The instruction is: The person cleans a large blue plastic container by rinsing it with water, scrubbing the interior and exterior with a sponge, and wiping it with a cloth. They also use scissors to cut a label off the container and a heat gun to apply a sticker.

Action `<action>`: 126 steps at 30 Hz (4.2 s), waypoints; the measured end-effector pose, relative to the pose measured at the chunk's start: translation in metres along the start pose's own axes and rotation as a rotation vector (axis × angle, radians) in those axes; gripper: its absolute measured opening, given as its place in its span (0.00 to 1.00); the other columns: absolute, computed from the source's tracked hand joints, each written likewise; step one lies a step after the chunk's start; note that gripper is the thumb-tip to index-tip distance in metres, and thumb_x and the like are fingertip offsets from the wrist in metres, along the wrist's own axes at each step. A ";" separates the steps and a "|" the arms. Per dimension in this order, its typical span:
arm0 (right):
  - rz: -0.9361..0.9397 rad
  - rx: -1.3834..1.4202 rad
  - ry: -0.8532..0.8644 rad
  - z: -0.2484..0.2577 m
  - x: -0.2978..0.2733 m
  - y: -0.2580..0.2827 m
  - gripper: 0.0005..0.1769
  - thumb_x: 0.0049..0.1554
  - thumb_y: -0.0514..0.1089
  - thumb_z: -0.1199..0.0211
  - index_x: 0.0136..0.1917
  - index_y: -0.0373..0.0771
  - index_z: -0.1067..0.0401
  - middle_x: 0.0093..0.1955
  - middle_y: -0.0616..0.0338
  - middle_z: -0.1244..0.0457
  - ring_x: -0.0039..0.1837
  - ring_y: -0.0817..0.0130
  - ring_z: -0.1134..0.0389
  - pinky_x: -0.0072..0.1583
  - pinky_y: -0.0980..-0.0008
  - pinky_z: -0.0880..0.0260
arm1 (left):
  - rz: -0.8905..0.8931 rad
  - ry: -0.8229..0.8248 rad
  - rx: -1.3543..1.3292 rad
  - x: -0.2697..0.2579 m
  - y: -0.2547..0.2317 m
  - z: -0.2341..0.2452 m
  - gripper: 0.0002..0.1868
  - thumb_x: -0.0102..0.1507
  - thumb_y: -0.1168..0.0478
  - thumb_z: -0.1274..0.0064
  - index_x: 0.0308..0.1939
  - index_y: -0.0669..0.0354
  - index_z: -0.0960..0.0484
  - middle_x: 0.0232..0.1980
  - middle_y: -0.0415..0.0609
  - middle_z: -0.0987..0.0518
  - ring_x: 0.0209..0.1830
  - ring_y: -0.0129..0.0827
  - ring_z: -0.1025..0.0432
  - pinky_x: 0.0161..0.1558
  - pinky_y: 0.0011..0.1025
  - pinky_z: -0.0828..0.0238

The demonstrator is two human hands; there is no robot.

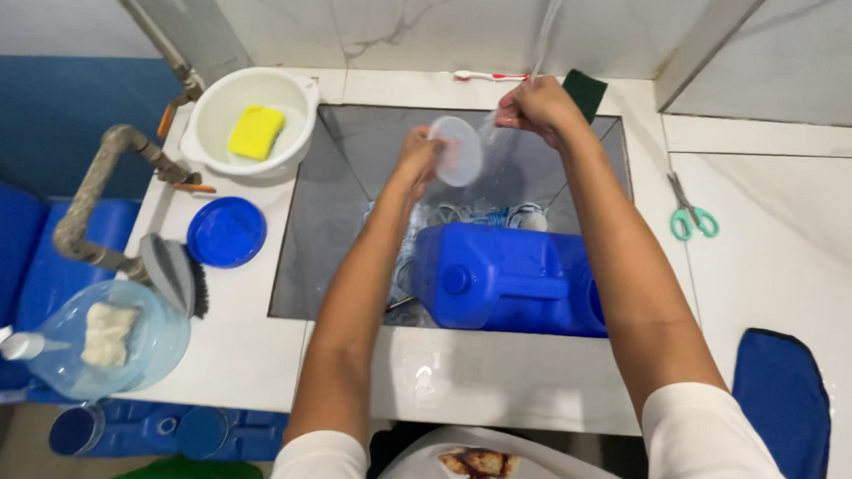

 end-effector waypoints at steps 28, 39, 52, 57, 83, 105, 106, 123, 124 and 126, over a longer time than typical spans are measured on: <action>0.626 -1.004 -0.123 0.030 -0.016 -0.052 0.17 0.51 0.40 0.36 0.53 0.31 0.27 0.54 0.38 0.33 0.60 0.39 0.34 0.60 0.47 0.34 | -0.039 -0.260 0.147 0.111 0.049 -0.155 0.14 0.60 0.66 0.54 0.37 0.80 0.19 0.33 0.65 0.19 0.29 0.43 0.24 0.21 0.46 0.34; 0.274 -1.255 -0.283 0.032 0.026 -0.108 0.15 0.54 0.48 0.37 0.48 0.35 0.21 0.51 0.38 0.31 0.54 0.41 0.28 0.56 0.47 0.28 | -0.221 -0.490 0.402 0.071 0.023 -0.143 0.20 0.56 0.68 0.52 0.50 0.70 0.17 0.49 0.64 0.17 0.51 0.50 0.21 0.55 0.40 0.27; -0.120 -0.288 -0.027 0.028 0.070 -0.089 0.11 0.57 0.43 0.34 0.53 0.38 0.27 0.41 0.60 0.34 0.38 0.71 0.34 0.39 0.66 0.33 | -0.521 -0.526 1.052 -0.010 -0.013 0.095 0.16 0.59 0.59 0.48 0.45 0.67 0.17 0.45 0.66 0.18 0.47 0.61 0.24 0.48 0.50 0.29; -0.016 -0.464 0.086 0.016 0.067 -0.087 0.19 0.49 0.34 0.33 0.56 0.38 0.25 0.41 0.57 0.32 0.38 0.71 0.32 0.39 0.69 0.30 | -0.007 -0.880 1.807 -0.118 -0.014 0.252 0.25 0.60 0.51 0.45 0.50 0.72 0.18 0.57 0.68 0.25 0.56 0.61 0.28 0.50 0.57 0.29; 0.478 -1.361 0.184 0.015 -0.061 0.051 0.36 0.47 0.28 0.46 0.68 0.48 0.28 0.61 0.51 0.32 0.61 0.48 0.31 0.58 0.53 0.31 | 0.273 0.153 0.011 0.096 0.026 -0.128 0.18 0.70 0.50 0.54 0.49 0.60 0.19 0.34 0.46 0.23 0.28 0.30 0.27 0.24 0.32 0.24; 0.397 -0.814 -0.344 0.127 -0.134 -0.040 0.22 0.55 0.37 0.40 0.62 0.33 0.28 0.60 0.39 0.33 0.62 0.45 0.31 0.63 0.56 0.32 | -1.066 0.283 1.667 -0.042 0.002 -0.145 0.09 0.57 0.68 0.48 0.40 0.60 0.17 0.46 0.51 0.21 0.48 0.46 0.23 0.45 0.43 0.23; 0.403 -0.769 -0.366 0.130 -0.135 -0.045 0.22 0.53 0.37 0.39 0.62 0.33 0.28 0.59 0.39 0.33 0.62 0.45 0.31 0.63 0.56 0.32 | -1.109 0.325 1.662 -0.049 0.002 -0.145 0.10 0.57 0.68 0.48 0.41 0.59 0.17 0.45 0.51 0.22 0.48 0.46 0.24 0.47 0.43 0.23; 0.405 -0.392 -0.644 0.198 -0.165 -0.061 0.19 0.64 0.32 0.44 0.68 0.33 0.28 0.50 0.50 0.33 0.49 0.64 0.29 0.55 0.64 0.30 | -0.029 0.185 0.512 -0.010 0.047 -0.154 0.18 0.60 0.59 0.39 0.50 0.64 0.20 0.47 0.62 0.16 0.46 0.54 0.20 0.45 0.43 0.25; 0.417 -0.268 -0.662 0.207 -0.165 -0.059 0.17 0.67 0.33 0.42 0.68 0.30 0.26 0.50 0.52 0.34 0.49 0.68 0.31 0.55 0.65 0.31 | -0.025 0.209 0.504 -0.022 0.040 -0.160 0.21 0.59 0.59 0.39 0.53 0.62 0.23 0.48 0.61 0.17 0.48 0.51 0.21 0.47 0.41 0.23; 0.326 0.097 -0.576 0.215 -0.163 -0.068 0.19 0.61 0.32 0.43 0.65 0.30 0.30 0.53 0.54 0.33 0.52 0.69 0.29 0.56 0.70 0.26 | -0.365 0.392 0.825 -0.062 0.016 -0.177 0.20 0.61 0.60 0.39 0.54 0.65 0.23 0.50 0.62 0.19 0.52 0.55 0.24 0.53 0.44 0.27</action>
Point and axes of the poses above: each hand's wrist, its own x-axis towards the middle knuckle, its own z-axis out of the back of the hand, y = z × x, the point moved 4 cm from there along x, towards the middle knuckle
